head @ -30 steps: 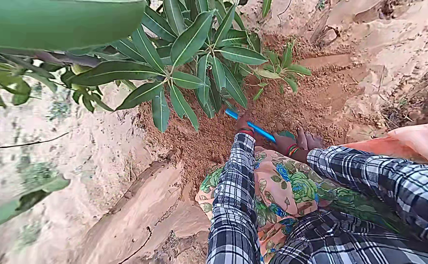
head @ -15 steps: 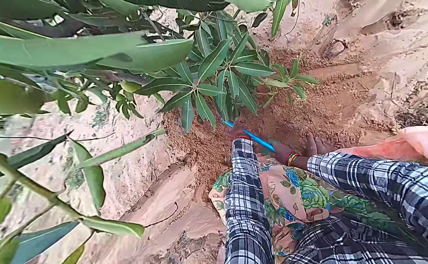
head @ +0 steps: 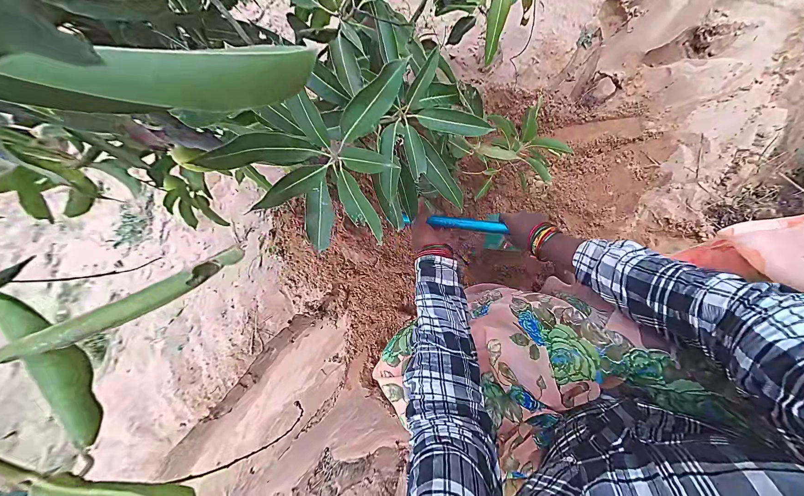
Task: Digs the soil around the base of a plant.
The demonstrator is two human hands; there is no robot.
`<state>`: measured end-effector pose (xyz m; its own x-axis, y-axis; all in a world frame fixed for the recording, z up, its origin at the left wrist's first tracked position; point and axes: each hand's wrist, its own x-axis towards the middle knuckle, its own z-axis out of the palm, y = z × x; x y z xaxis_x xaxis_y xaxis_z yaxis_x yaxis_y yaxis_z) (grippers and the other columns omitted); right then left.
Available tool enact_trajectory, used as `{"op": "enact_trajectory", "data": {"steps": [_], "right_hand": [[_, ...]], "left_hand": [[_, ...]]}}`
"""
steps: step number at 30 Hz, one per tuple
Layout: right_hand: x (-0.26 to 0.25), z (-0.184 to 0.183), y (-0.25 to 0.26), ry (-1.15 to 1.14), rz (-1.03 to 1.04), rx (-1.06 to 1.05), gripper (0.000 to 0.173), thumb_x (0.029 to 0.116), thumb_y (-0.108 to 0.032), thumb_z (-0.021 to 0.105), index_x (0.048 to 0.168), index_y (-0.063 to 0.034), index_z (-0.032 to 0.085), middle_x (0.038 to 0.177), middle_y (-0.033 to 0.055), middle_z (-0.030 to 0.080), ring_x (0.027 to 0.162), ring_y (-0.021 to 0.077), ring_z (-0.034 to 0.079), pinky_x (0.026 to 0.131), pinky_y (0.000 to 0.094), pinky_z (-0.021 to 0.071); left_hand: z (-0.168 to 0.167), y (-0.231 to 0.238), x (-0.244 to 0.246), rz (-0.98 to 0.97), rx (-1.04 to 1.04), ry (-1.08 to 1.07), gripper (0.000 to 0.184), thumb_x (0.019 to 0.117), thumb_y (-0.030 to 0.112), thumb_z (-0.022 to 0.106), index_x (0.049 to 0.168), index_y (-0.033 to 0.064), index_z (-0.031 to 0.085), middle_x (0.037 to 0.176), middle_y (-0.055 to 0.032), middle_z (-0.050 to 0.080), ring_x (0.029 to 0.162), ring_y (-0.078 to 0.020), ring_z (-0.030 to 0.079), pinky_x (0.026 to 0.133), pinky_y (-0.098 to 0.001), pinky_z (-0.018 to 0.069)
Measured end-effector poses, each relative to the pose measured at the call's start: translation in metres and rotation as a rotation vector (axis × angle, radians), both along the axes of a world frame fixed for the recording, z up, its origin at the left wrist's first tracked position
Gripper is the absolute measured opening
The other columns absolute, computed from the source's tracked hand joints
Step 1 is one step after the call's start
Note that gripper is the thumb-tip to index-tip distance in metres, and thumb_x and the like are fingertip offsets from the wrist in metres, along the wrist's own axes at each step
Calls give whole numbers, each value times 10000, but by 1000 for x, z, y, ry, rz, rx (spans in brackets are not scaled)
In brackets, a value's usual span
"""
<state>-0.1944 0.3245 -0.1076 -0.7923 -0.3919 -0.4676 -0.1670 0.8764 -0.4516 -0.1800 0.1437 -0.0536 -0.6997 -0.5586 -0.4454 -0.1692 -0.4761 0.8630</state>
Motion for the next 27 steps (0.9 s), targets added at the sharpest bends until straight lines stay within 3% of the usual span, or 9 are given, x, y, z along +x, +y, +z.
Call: {"op": "enact_trajectory", "data": {"steps": [3, 5, 8, 12, 16, 19, 23, 25, 27], "right_hand": [[-37, 14, 37, 42, 12, 134, 344, 923, -123, 687, 1252, -24, 666, 1169, 305, 675, 1113, 529, 641, 842, 754, 485], [-58, 20, 62, 12, 74, 257, 258, 932, -136, 688, 1143, 12, 696, 1132, 306, 676, 1106, 517, 640, 853, 743, 479], [-74, 12, 95, -69, 167, 381, 222, 962, -181, 662, 995, 32, 717, 1026, 282, 689, 1030, 477, 662, 826, 712, 479], [-62, -36, 107, -98, 123, 247, 276, 993, -223, 649, 1069, 31, 722, 1085, 296, 693, 1087, 499, 651, 902, 723, 470], [-26, -66, 69, -91, -25, 67, 305, 990, -168, 637, 1264, -40, 683, 1168, 296, 684, 1125, 511, 642, 908, 728, 477], [-7, -51, 33, -51, -34, -54, 418, 1002, -131, 617, 1419, -119, 606, 1223, 280, 679, 1147, 502, 643, 928, 708, 484], [-6, -14, -8, -23, 9, -315, 439, 997, -159, 644, 1424, -97, 567, 1186, 249, 689, 1081, 456, 673, 908, 673, 509], [-5, 4, -18, -48, 34, -324, 463, 996, -120, 628, 1453, -107, 548, 1195, 255, 687, 1094, 467, 668, 907, 680, 506], [-9, 7, -11, -38, 100, -196, 513, 993, -108, 612, 1497, -161, 538, 1235, 251, 687, 1129, 476, 660, 920, 693, 496]], "left_hand": [[-6, 17, -1, -96, 176, -1, 441, 1086, 170, 393, 1526, 147, 412, 1481, -155, 479, 1283, -291, 537, 1027, -491, 479], [-16, 35, -1, -153, 260, -26, 414, 1110, 232, 372, 1500, 98, 405, 1487, -163, 470, 1309, -303, 529, 1049, -495, 472], [-33, 62, 1, -204, 367, -54, 438, 1087, 155, 432, 1521, 99, 431, 1546, -165, 435, 1339, -326, 516, 1055, -484, 479], [-39, 69, -2, -227, 359, -100, 469, 1080, 130, 448, 1547, 106, 408, 1584, -163, 390, 1413, -341, 450, 1109, -539, 431], [-32, 49, -9, -106, 223, -210, 411, 1090, 272, 429, 1456, 85, 428, 1409, -188, 499, 1221, -344, 546, 942, -577, 496], [-16, 33, -7, -22, 33, -129, 368, 1084, 296, 394, 1387, 102, 469, 1283, -146, 542, 1109, -280, 568, 861, -541, 510], [25, 11, 9, -70, -236, 264, 445, 1060, 81, 406, 1503, 93, 449, 1350, -78, 558, 1177, -192, 574, 955, -442, 517], [36, 5, 15, -64, -329, 231, 491, 1030, 34, 427, 1515, 96, 465, 1357, -93, 557, 1177, -206, 575, 922, -457, 525], [23, -3, 15, -41, -211, 86, 458, 1040, 48, 454, 1494, 108, 479, 1373, -112, 539, 1186, -249, 561, 924, -528, 506]]}}
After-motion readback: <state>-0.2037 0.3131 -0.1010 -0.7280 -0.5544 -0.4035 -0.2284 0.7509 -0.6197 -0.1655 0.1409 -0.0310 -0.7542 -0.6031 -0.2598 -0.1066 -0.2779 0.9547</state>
